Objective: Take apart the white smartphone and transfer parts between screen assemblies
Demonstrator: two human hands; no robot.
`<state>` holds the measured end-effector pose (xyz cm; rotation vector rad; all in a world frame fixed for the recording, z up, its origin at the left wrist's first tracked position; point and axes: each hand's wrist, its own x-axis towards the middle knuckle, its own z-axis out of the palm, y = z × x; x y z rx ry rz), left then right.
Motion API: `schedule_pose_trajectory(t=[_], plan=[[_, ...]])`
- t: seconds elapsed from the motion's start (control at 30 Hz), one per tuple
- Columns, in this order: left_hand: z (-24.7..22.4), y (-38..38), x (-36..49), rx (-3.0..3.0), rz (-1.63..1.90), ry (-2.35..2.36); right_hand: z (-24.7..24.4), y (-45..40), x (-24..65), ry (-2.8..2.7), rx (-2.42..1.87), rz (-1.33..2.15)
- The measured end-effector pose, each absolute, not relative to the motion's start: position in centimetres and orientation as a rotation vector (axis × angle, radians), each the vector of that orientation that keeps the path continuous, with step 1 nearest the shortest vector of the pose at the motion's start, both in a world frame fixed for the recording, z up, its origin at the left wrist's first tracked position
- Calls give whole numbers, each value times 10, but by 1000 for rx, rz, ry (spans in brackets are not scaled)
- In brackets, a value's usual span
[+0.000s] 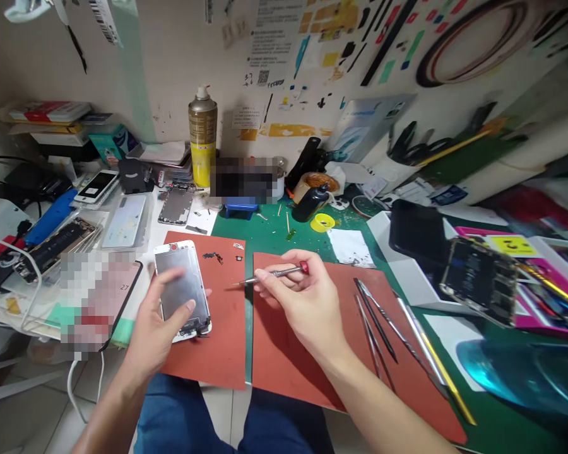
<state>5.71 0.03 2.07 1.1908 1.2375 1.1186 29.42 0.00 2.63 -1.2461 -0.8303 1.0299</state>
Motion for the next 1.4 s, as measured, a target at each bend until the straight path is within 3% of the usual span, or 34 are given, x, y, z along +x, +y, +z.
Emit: schedule_pose_trajectory(t=[0.37, 1.4], plan=[[28, -1, 58, 1492, 778, 1270, 37, -10, 281, -868, -1128, 1160], [28, 1, 61, 1510, 816, 1230, 33, -13, 275, -975, -1093, 1127]])
